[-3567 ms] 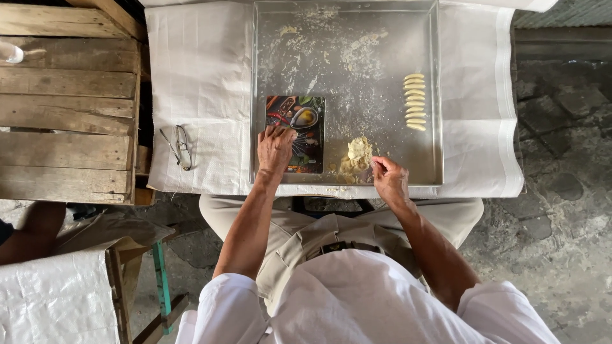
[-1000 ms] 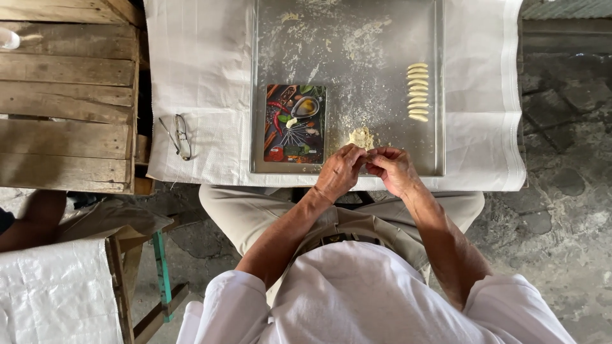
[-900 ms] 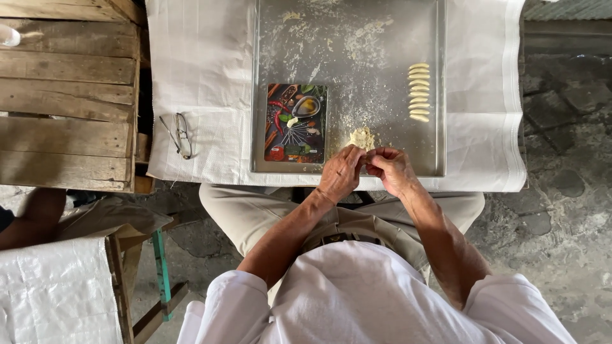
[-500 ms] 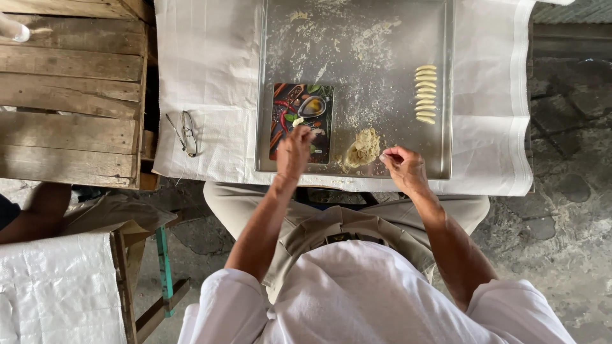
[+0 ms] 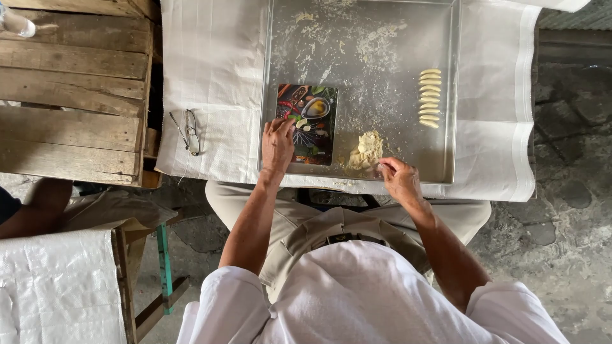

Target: Shaping dough into crescent-shaped pastries by hand and placing them on a metal tray.

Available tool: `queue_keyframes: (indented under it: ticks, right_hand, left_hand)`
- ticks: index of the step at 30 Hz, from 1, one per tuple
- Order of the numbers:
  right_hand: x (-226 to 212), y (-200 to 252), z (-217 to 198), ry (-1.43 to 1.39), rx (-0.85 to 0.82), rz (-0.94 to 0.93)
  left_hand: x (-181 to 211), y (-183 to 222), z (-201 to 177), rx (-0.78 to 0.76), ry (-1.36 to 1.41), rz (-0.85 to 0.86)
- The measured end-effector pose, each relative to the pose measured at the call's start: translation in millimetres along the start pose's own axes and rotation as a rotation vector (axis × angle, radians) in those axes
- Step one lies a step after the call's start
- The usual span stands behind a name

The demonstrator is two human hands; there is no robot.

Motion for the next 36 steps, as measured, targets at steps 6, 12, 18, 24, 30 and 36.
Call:
queue_keyframes:
  ticks: [6,12,18,24,30,36]
  right_hand:
    - [27.2,-12.7,7.7,-0.069,0.112,-0.012]
    - [18.1,-11.4,5.5,-0.033,0.112,-0.062]
    - [-7.4,0.2,-7.5,-0.041,0.115,-0.029]
    - [-11.7,4.0,-11.2,0.006,0.120,0.014]
    - [-18.5,-6.4,-7.6,-0.164,0.127,0.074]
    - [-107.8,-2.5,8.0,-0.809,-0.176,0.381]
  left_hand:
    - [-3.9,-3.5,6.9,0.094,0.005,0.074]
    - [7.1,-22.0,19.3,-0.060,-0.033,0.095]
    - [25.1,-25.6,30.4,-0.204,-0.244,0.257]
    - [-6.8,-19.2,70.5,-0.038,-0.433,0.418]
    - [9.8,-23.9,55.5,-0.034,-0.423,0.307]
    - [113.9,-18.3,27.0,0.057,0.657,-0.057]
Point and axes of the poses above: each hand's wrist, its own y-axis away from the middle knuckle, its own z-axis out of the palm, x = y × z, the point moved 4 cm from there along -y, towards the middle knuckle, and after that the axes turned 11 degrees about z, right-handed, at the moved point
